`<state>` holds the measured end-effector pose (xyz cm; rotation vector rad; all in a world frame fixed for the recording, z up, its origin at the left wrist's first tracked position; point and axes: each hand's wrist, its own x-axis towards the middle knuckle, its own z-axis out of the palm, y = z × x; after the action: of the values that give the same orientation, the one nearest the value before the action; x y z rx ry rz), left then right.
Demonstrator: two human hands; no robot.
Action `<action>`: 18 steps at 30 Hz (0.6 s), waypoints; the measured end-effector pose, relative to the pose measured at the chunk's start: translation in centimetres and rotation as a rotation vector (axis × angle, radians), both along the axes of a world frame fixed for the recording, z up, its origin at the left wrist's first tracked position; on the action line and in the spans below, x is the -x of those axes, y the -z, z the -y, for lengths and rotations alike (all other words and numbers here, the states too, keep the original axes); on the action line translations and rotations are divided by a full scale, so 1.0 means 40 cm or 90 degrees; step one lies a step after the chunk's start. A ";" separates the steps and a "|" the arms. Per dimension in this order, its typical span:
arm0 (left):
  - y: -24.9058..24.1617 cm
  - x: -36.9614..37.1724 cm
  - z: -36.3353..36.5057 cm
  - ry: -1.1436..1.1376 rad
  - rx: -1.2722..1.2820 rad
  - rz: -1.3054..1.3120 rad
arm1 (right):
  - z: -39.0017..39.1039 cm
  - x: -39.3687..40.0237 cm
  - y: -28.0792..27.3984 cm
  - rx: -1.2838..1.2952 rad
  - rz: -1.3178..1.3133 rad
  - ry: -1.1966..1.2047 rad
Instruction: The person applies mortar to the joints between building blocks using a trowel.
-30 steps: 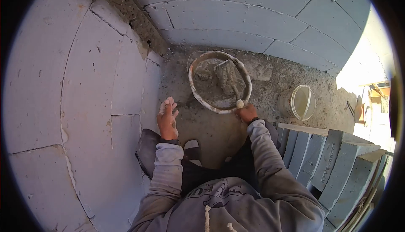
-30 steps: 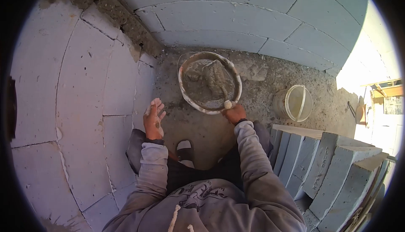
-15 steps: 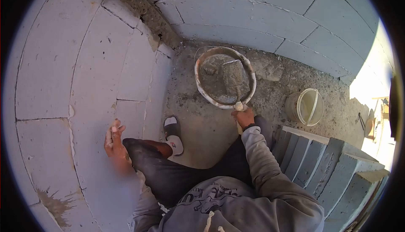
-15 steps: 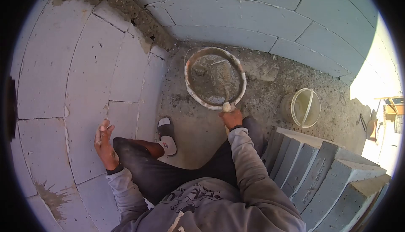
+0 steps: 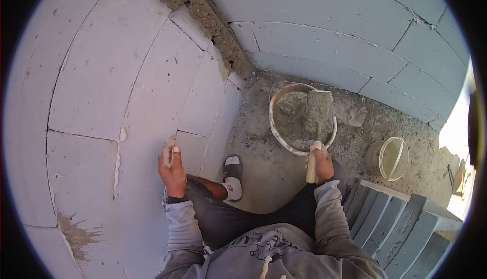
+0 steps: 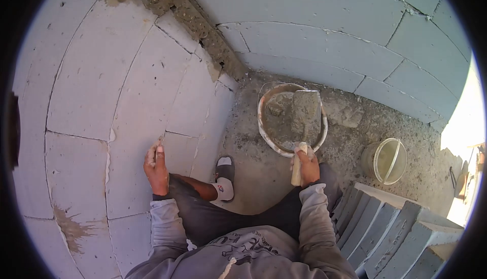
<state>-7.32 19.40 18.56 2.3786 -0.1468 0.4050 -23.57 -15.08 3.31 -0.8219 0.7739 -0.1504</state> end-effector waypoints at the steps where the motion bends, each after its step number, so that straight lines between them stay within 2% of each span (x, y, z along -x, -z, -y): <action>1: -0.025 0.005 0.013 0.005 0.033 -0.001 | -0.004 0.002 -0.010 -0.034 0.068 -0.009; 3: -0.075 0.018 0.048 0.015 0.022 0.007 | -0.013 -0.003 -0.029 -0.161 0.169 -0.008; 5: -0.069 0.013 0.061 0.027 0.019 0.028 | -0.015 -0.028 -0.020 -0.195 0.224 -0.041; 6: -0.062 0.008 0.055 0.032 0.027 0.022 | -0.015 -0.037 -0.007 -0.279 0.267 -0.023; 11: -0.049 0.033 0.017 0.007 0.020 0.009 | -0.054 -0.107 -0.052 -0.262 0.311 -0.012; 12: -0.045 0.037 0.014 0.003 0.028 0.016 | -0.061 -0.121 -0.042 -0.281 0.331 -0.014; 14: -0.029 0.039 -0.021 -0.012 -0.067 0.034 | -0.075 -0.158 -0.056 -0.317 0.388 0.000; 18: -0.045 0.054 -0.043 -0.004 -0.070 0.049 | -0.089 -0.222 -0.102 -0.415 0.458 0.067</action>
<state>-9.48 21.12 20.37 2.4732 -0.2023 0.5042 -14.69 -11.51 7.39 -0.0735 0.1499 -0.2504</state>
